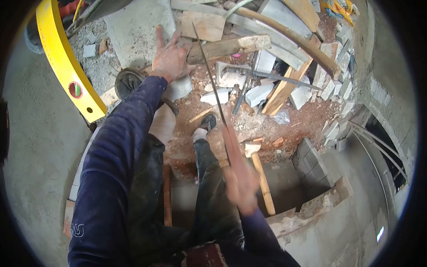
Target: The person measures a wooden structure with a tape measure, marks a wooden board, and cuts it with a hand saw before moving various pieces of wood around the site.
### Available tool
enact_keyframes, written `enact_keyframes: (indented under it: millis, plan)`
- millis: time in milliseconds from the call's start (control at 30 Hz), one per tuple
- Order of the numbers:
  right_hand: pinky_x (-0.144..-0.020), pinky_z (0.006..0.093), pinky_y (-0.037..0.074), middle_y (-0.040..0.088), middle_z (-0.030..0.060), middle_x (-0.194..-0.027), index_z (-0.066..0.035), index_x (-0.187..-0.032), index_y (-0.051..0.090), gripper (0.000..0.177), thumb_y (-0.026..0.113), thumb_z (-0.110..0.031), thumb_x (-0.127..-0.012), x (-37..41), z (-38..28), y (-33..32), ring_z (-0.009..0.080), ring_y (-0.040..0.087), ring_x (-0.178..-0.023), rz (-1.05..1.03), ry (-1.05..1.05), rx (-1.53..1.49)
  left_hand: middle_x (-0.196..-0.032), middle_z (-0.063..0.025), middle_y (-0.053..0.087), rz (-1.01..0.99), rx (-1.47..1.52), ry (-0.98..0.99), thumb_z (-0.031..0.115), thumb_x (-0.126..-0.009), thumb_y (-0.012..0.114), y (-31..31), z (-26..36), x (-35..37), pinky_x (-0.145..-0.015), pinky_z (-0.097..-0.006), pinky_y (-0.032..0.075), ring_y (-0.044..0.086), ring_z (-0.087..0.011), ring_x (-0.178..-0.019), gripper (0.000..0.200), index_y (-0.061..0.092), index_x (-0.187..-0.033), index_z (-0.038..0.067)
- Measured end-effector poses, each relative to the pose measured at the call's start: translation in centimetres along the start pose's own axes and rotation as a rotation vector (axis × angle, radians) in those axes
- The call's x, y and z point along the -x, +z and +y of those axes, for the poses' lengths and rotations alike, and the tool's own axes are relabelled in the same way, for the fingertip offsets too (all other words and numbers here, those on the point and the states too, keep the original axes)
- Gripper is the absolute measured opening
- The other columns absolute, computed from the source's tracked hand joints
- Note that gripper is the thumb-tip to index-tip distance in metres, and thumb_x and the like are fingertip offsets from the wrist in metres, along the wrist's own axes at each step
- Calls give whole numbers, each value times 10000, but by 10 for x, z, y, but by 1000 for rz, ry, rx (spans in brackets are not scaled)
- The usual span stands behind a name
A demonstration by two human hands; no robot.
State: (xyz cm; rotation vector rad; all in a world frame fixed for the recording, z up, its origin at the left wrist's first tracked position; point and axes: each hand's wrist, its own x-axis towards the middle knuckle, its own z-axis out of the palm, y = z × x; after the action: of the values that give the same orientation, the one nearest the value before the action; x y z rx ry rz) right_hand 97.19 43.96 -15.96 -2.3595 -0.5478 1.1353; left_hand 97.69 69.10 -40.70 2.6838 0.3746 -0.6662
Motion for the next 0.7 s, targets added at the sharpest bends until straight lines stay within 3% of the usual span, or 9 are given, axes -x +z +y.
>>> enact_keyframes:
  millis: [133, 167, 200, 333, 367, 433, 567, 633, 700]
  plan:
    - [-533, 378, 383, 668, 190, -1065, 24, -1415, 504, 556, 462, -311, -974, 5, 11, -8, 257, 501, -562, -4, -10, -28, -1245, -73, 682, -74, -31, -13, 563, -827, 695, -11, 2, -3, -1173, -676, -125, 298, -211, -1474, 613, 622, -1292, 169]
    - [-533, 400, 368, 626, 180, -844, 19, -1308, 589, 450, 487, -259, -969, -29, 35, 14, 272, 512, -558, 47, -154, 190, -1302, -54, 659, -106, -25, -20, 559, -806, 716, -11, 3, -4, -1176, -666, -125, 289, -200, -1480, 640, 615, -1331, 208]
    - [-543, 418, 368, 569, 166, -739, -3, -1174, 641, 331, 541, -224, -948, -82, 65, 44, 301, 542, -598, 326, -626, 375, -1302, -54, 659, -105, -26, -16, 559, -806, 716, -9, 4, -5, -1176, -666, -125, 289, -200, -1480, 640, 615, -1331, 208]
    - [-574, 432, 385, 589, 166, -867, -27, -1101, 623, 260, 604, -226, -935, -133, 27, 39, 336, 572, -692, -33, -145, 168, -1310, -74, 652, -3, -10, 13, 588, -817, 687, 17, 1, 9, -1180, -659, -125, 292, -200, -1477, 645, 620, -1326, 198]
    - [-519, 406, 336, 518, 141, -680, -19, -958, 651, 311, 429, -231, -1011, -83, 23, 37, 287, 461, -540, 231, -337, 82, -1306, -72, 655, 115, 12, 19, 603, -821, 673, 15, -4, -5, -1181, -658, -123, 294, -201, -1476, 648, 622, -1324, 196]
    - [-529, 348, 369, 699, 177, -1010, -40, -1359, 590, 560, 339, -412, -1024, -12, -25, -2, 249, 525, -574, 123, 14, 43, -1302, -67, 658, 16, -26, -5, 606, -820, 671, -6, 0, -6, -1182, -657, -120, 295, -201, -1475, 661, 616, -1331, 190]
    - [-495, 317, 361, 514, 116, -1468, -49, -1547, 333, 648, 396, -369, -986, -12, -14, -11, 232, 469, -535, -21, -8, 7, -1275, -82, 672, -43, -9, -2, 565, -814, 700, -5, 1, -4, -1184, -652, -126, 307, -204, -1468, 657, 617, -1326, 162]
    - [-530, 424, 382, 613, 169, -891, -42, -1117, 637, 260, 514, -219, -972, -97, 47, 44, 306, 531, -599, 238, -478, 292, -1265, -94, 676, -14, 24, 17, 551, -810, 710, -4, 4, -2, -1184, -649, -131, 312, -207, -1466, 654, 621, -1319, 149]
    - [-559, 440, 390, 548, 160, -752, -44, -918, 589, 179, 526, -203, -971, -154, 17, 49, 328, 556, -656, 190, -248, 20, -1258, -80, 682, -105, 3, -31, 544, -806, 714, -14, 3, -3, -1184, -645, -138, 310, -209, -1467, 654, 616, -1326, 161]
